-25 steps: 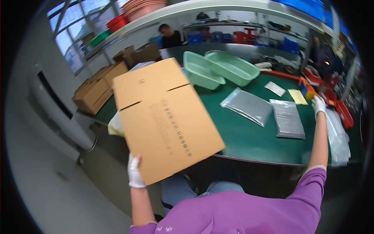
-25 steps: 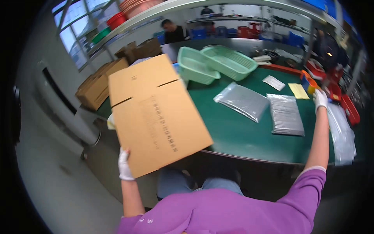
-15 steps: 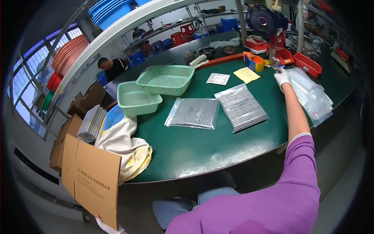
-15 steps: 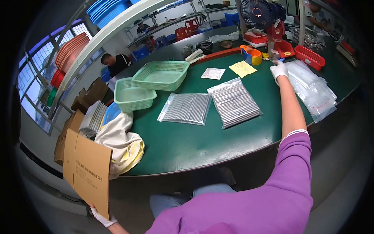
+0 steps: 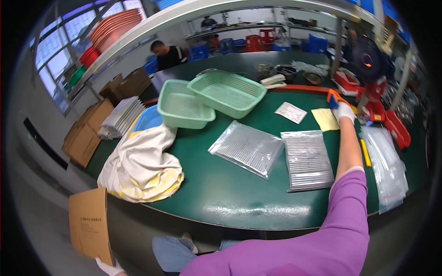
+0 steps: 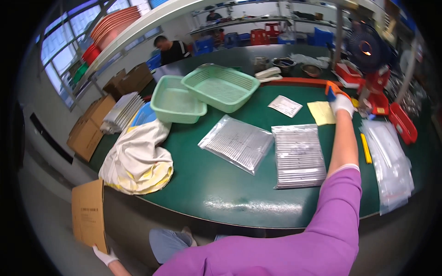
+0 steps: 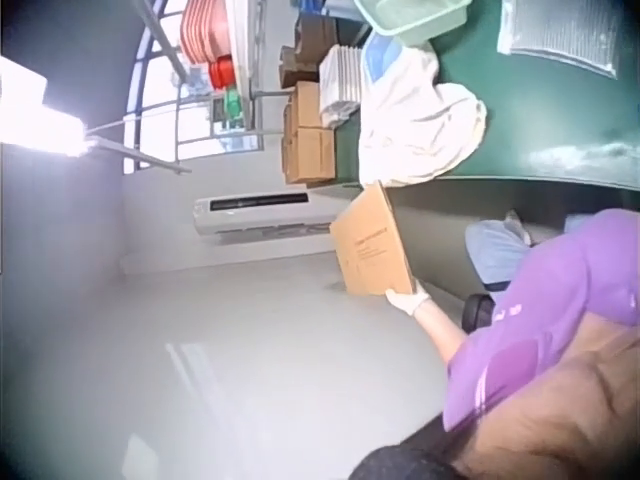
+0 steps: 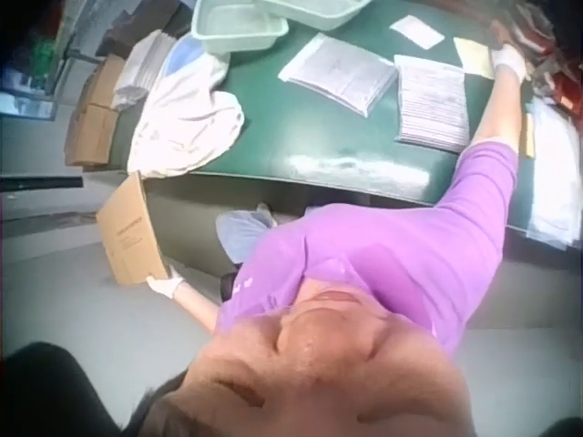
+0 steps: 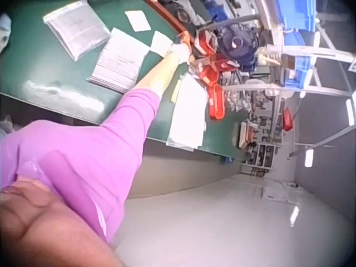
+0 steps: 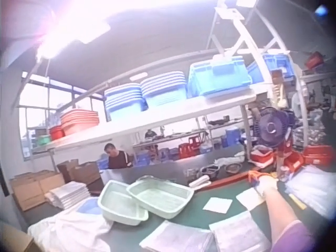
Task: Packaging bundles of metal rods into plastic bags, labeling them with a marker, and placing them into a cardboard box.
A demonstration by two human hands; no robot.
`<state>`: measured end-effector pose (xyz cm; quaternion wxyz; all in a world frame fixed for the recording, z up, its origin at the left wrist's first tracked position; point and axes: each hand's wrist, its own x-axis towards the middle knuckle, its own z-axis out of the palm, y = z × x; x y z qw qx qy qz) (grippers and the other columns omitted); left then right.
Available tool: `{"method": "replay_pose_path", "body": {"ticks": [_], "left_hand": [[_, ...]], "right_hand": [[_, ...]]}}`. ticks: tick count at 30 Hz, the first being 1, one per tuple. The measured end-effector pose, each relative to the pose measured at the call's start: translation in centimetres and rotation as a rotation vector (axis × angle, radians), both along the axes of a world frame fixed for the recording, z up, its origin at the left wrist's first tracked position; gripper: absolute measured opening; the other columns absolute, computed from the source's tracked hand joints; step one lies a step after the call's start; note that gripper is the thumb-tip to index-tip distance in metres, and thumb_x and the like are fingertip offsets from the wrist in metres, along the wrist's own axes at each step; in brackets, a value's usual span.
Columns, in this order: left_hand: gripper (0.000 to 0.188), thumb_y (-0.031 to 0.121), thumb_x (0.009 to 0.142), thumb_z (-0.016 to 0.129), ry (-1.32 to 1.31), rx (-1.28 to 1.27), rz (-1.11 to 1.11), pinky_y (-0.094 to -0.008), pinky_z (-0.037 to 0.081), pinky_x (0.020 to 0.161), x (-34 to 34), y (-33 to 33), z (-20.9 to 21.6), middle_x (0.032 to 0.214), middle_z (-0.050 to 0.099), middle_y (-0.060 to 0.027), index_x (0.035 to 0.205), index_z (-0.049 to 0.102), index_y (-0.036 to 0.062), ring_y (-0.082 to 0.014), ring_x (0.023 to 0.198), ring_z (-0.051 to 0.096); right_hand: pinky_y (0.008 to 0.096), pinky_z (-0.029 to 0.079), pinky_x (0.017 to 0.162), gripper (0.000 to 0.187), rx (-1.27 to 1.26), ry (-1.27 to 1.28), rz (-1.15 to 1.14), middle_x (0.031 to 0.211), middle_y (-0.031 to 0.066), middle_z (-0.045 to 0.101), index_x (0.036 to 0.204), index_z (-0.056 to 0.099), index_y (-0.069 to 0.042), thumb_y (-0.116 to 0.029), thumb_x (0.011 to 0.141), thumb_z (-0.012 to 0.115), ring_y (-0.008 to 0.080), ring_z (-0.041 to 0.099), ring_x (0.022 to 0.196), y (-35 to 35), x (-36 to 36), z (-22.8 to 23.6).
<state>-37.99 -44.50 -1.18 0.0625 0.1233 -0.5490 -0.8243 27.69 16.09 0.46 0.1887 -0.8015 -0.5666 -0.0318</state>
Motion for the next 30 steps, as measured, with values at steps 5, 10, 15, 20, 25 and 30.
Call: {"method": "replay_pose_path", "body": {"ticks": [5,10,15,20,25,30], "left_hand": [[0.041,0.038,0.087,0.047,0.053,0.259,-0.197,-0.0393,0.041,0.087,-5.3,-1.5,-3.9,0.110,0.056,-0.0071,0.117,0.051,0.0099,-0.0225,0.100,0.053],[0.034,0.028,0.088,0.051,0.083,0.417,-0.135,-0.0342,0.049,0.078,-5.1,1.2,-4.1,0.106,0.059,-0.0074,0.114,0.051,0.0061,-0.0208,0.092,0.059],[0.041,0.028,0.091,0.044,0.072,0.489,-0.170,-0.0417,0.044,0.092,-6.2,-0.9,-6.0,0.121,0.052,-0.0095,0.127,0.042,0.0092,-0.0246,0.108,0.053],[0.044,0.029,0.092,0.040,0.046,0.473,-0.156,-0.0427,0.043,0.094,-7.3,-4.1,-7.3,0.126,0.048,-0.0117,0.131,0.039,0.0071,-0.0273,0.113,0.050],[0.047,0.029,0.093,0.040,0.024,0.496,-0.144,-0.0433,0.042,0.095,-9.3,-7.3,-10.6,0.129,0.046,-0.0122,0.132,0.037,0.0047,-0.0285,0.115,0.048],[0.048,0.032,0.091,0.045,0.016,0.523,-0.174,-0.0427,0.043,0.093,-10.2,-8.6,-13.5,0.126,0.048,-0.0105,0.132,0.038,0.0081,-0.0270,0.114,0.049]], "right_hand": [[0.0439,0.045,0.079,0.025,0.485,-0.034,0.114,0.095,0.0201,0.061,0.098,0.060,-0.005,-0.019,0.078,0.063,0.0385,0.057,0.092,-1.3,1.9,-2.3],[0.0390,0.046,0.074,0.032,0.830,-0.028,0.448,0.091,0.0159,0.060,0.105,0.057,-0.001,-0.019,0.080,0.066,0.0343,0.058,0.084,-5.5,-5.4,1.5],[0.0382,0.044,0.078,0.034,0.604,-0.106,0.612,0.089,0.0157,0.059,0.100,0.059,0.001,-0.013,0.071,0.071,0.0325,0.056,0.084,-19.3,-16.7,4.5],[0.0423,0.040,0.069,0.030,0.466,-0.179,0.788,0.077,0.0143,0.053,0.089,0.056,-0.003,-0.011,0.065,0.072,0.0340,0.051,0.075,-30.3,-23.8,4.0],[0.0427,0.039,0.065,0.029,0.415,-0.256,0.940,0.072,0.0114,0.052,0.080,0.053,-0.006,-0.016,0.061,0.074,0.0322,0.052,0.072,-32.9,-32.1,2.4],[0.0411,0.044,0.070,0.033,0.068,-0.450,0.811,0.076,0.0112,0.058,0.082,0.059,-0.005,-0.024,0.060,0.077,0.0304,0.057,0.077,-30.4,-36.8,2.4]]}}
